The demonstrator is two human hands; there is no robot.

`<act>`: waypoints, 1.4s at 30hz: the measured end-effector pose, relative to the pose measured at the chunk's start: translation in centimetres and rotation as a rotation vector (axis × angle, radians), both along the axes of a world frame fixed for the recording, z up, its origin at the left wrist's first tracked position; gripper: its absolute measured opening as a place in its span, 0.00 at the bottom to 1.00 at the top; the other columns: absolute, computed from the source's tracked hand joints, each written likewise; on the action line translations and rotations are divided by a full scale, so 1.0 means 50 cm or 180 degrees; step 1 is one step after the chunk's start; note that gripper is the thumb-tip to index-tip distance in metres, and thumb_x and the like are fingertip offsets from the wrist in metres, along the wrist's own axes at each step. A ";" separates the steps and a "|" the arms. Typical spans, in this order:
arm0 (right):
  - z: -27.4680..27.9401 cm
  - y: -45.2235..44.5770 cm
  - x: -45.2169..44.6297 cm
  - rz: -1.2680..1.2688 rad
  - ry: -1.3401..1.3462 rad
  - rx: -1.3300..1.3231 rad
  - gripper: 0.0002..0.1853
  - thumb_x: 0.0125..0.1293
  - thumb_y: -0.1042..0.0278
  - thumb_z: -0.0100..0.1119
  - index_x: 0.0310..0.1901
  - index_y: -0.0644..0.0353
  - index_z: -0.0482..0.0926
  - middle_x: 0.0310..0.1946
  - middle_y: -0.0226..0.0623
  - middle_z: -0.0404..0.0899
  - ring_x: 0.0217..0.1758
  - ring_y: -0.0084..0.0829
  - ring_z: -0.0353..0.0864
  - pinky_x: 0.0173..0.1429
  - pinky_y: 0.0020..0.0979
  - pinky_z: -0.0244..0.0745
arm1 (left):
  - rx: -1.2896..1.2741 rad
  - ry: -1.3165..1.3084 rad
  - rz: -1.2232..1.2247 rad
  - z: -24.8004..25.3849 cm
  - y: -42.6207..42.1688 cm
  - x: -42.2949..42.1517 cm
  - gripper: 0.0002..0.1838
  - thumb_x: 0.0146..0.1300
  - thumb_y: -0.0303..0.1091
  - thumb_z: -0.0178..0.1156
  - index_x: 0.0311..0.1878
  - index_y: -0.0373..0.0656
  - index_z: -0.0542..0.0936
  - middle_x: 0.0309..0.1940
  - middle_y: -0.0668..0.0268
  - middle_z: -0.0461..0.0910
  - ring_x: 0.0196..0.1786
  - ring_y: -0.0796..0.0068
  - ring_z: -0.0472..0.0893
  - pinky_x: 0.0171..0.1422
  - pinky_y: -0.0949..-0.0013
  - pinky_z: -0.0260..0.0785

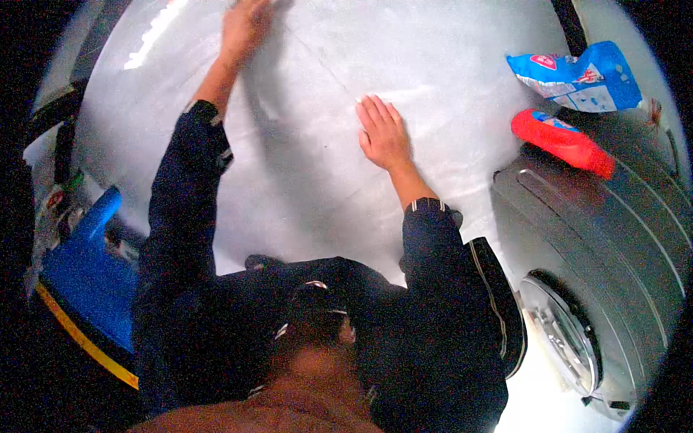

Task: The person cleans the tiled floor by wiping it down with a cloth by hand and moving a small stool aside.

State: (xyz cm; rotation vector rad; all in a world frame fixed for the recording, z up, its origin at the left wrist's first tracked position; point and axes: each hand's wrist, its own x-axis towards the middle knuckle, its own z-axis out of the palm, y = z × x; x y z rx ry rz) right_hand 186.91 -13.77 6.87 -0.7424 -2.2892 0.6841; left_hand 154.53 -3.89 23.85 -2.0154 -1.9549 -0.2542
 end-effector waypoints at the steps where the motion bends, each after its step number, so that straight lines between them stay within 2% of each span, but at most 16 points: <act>1: 0.000 0.007 -0.005 -0.0014 0.0012 0.0015 0.28 0.58 0.66 0.53 0.63 0.58 0.66 0.66 0.40 0.64 0.71 0.39 0.60 0.71 0.44 0.53 | -0.0463 -0.0317 0.0247 -0.006 -0.009 0.031 0.15 0.54 0.30 0.58 0.46 0.42 0.77 0.51 0.50 0.75 0.56 0.53 0.73 0.57 0.52 0.65; 3: -0.012 0.017 -0.011 -0.0039 -0.0055 0.0023 0.28 0.58 0.65 0.54 0.63 0.58 0.66 0.66 0.40 0.64 0.71 0.39 0.60 0.72 0.43 0.53 | -0.0228 -0.0296 -0.0224 -0.128 -0.053 0.008 0.14 0.60 0.34 0.56 0.49 0.47 0.79 0.59 0.60 0.74 0.62 0.58 0.72 0.60 0.52 0.65; 9: -0.081 0.023 -0.025 -0.0102 -0.0291 0.0080 0.27 0.60 0.64 0.53 0.62 0.59 0.67 0.66 0.41 0.64 0.71 0.39 0.60 0.72 0.43 0.53 | -0.0761 -0.0798 -0.0261 -0.290 -0.243 0.126 0.14 0.58 0.28 0.54 0.48 0.46 0.78 0.59 0.62 0.74 0.62 0.61 0.72 0.58 0.52 0.66; 14: -0.133 -0.090 0.046 0.0418 -0.0082 -0.0213 0.20 0.62 0.63 0.54 0.55 0.61 0.75 0.57 0.42 0.74 0.64 0.40 0.69 0.68 0.42 0.60 | -0.1507 -0.1473 0.0150 -0.287 -0.375 0.164 0.12 0.59 0.27 0.54 0.46 0.42 0.79 0.51 0.58 0.79 0.50 0.58 0.80 0.51 0.58 0.72; 17: -0.141 -0.106 0.091 0.1050 0.0309 -0.1741 0.14 0.64 0.60 0.54 0.39 0.63 0.81 0.43 0.41 0.82 0.49 0.39 0.79 0.55 0.38 0.70 | -0.1156 -0.2894 0.1280 -0.271 -0.435 0.124 0.11 0.59 0.27 0.57 0.46 0.41 0.79 0.45 0.57 0.82 0.44 0.62 0.82 0.46 0.64 0.73; 19: -0.109 -0.080 0.082 0.0251 -0.0349 -0.2430 0.17 0.67 0.56 0.52 0.30 0.63 0.79 0.31 0.38 0.81 0.37 0.36 0.79 0.44 0.36 0.70 | -0.0542 -0.3460 0.1616 -0.227 -0.453 0.128 0.14 0.59 0.26 0.59 0.49 0.41 0.78 0.42 0.56 0.82 0.44 0.66 0.81 0.48 0.67 0.73; 20: -0.100 -0.066 0.070 -0.0158 -0.0681 -0.2761 0.20 0.68 0.55 0.51 0.26 0.64 0.79 0.26 0.37 0.81 0.31 0.35 0.79 0.39 0.35 0.70 | -0.0796 -0.3546 0.2126 -0.171 -0.438 0.148 0.18 0.59 0.25 0.61 0.54 0.42 0.75 0.44 0.56 0.81 0.46 0.65 0.81 0.50 0.68 0.73; 23: -0.160 -0.045 0.008 -0.0623 0.0796 -0.3983 0.25 0.70 0.48 0.44 0.26 0.62 0.76 0.22 0.36 0.76 0.24 0.30 0.72 0.31 0.34 0.64 | -0.0286 -0.2951 0.1741 -0.162 -0.433 0.207 0.25 0.57 0.26 0.62 0.59 0.43 0.71 0.47 0.56 0.80 0.47 0.63 0.81 0.52 0.67 0.73; 25: -0.080 -0.058 -0.044 -0.0832 0.1296 -0.3954 0.29 0.71 0.40 0.37 0.30 0.59 0.76 0.19 0.31 0.71 0.24 0.25 0.69 0.29 0.33 0.63 | -0.0364 -0.2608 0.1157 -0.180 -0.432 0.269 0.32 0.50 0.22 0.63 0.62 0.42 0.68 0.55 0.55 0.74 0.57 0.58 0.75 0.61 0.62 0.68; 27: -0.007 -0.070 -0.085 -0.0938 0.2004 -0.5257 0.33 0.68 0.33 0.35 0.50 0.57 0.74 0.31 0.33 0.75 0.35 0.29 0.76 0.41 0.31 0.72 | -0.0866 -0.2653 0.0628 -0.173 -0.416 0.368 0.32 0.57 0.30 0.63 0.65 0.36 0.64 0.62 0.51 0.69 0.66 0.57 0.67 0.70 0.60 0.59; 29: -0.011 -0.071 -0.083 -0.0243 0.2565 -0.6729 0.35 0.67 0.32 0.36 0.57 0.56 0.71 0.47 0.38 0.76 0.48 0.33 0.76 0.49 0.38 0.74 | -0.1377 -0.2718 -0.0005 -0.166 -0.419 0.444 0.35 0.59 0.36 0.64 0.68 0.41 0.62 0.66 0.49 0.64 0.70 0.56 0.62 0.72 0.58 0.54; 31: -0.065 -0.071 -0.042 -0.0336 0.2391 -0.6463 0.27 0.68 0.43 0.45 0.53 0.60 0.73 0.42 0.39 0.78 0.43 0.33 0.79 0.45 0.37 0.77 | -0.1474 -0.3426 -0.0283 -0.186 -0.422 0.419 0.33 0.59 0.36 0.64 0.67 0.43 0.65 0.63 0.50 0.68 0.68 0.54 0.65 0.71 0.56 0.57; 33: -0.122 -0.066 -0.017 -0.0661 0.2072 -0.5948 0.23 0.68 0.50 0.50 0.51 0.63 0.74 0.40 0.40 0.79 0.39 0.32 0.80 0.41 0.35 0.79 | -0.2030 -0.4617 0.1126 -0.173 -0.431 0.359 0.30 0.59 0.35 0.63 0.65 0.42 0.67 0.59 0.53 0.72 0.65 0.53 0.69 0.68 0.57 0.62; 35: -0.110 -0.012 0.025 -0.1148 0.1863 -0.6046 0.20 0.67 0.56 0.55 0.48 0.68 0.77 0.37 0.40 0.80 0.36 0.31 0.80 0.41 0.31 0.76 | -0.1421 -0.2293 0.1049 -0.210 -0.480 0.229 0.30 0.57 0.35 0.64 0.64 0.44 0.68 0.59 0.54 0.73 0.62 0.52 0.71 0.65 0.60 0.65; 38: -0.114 0.100 0.101 -0.1787 0.1916 -0.5095 0.20 0.68 0.55 0.53 0.47 0.66 0.77 0.36 0.40 0.79 0.38 0.31 0.80 0.40 0.34 0.77 | -0.1965 -0.0675 0.2053 -0.207 -0.567 0.042 0.44 0.51 0.45 0.70 0.69 0.47 0.60 0.67 0.49 0.60 0.70 0.50 0.59 0.70 0.56 0.59; 42: -0.155 0.244 0.253 -0.2251 0.0457 -0.2696 0.20 0.67 0.55 0.53 0.51 0.62 0.75 0.43 0.47 0.78 0.46 0.43 0.79 0.49 0.40 0.73 | -0.2733 -0.0714 0.2435 -0.182 -0.674 -0.034 0.60 0.37 0.45 0.78 0.73 0.43 0.52 0.71 0.40 0.48 0.74 0.42 0.47 0.76 0.52 0.44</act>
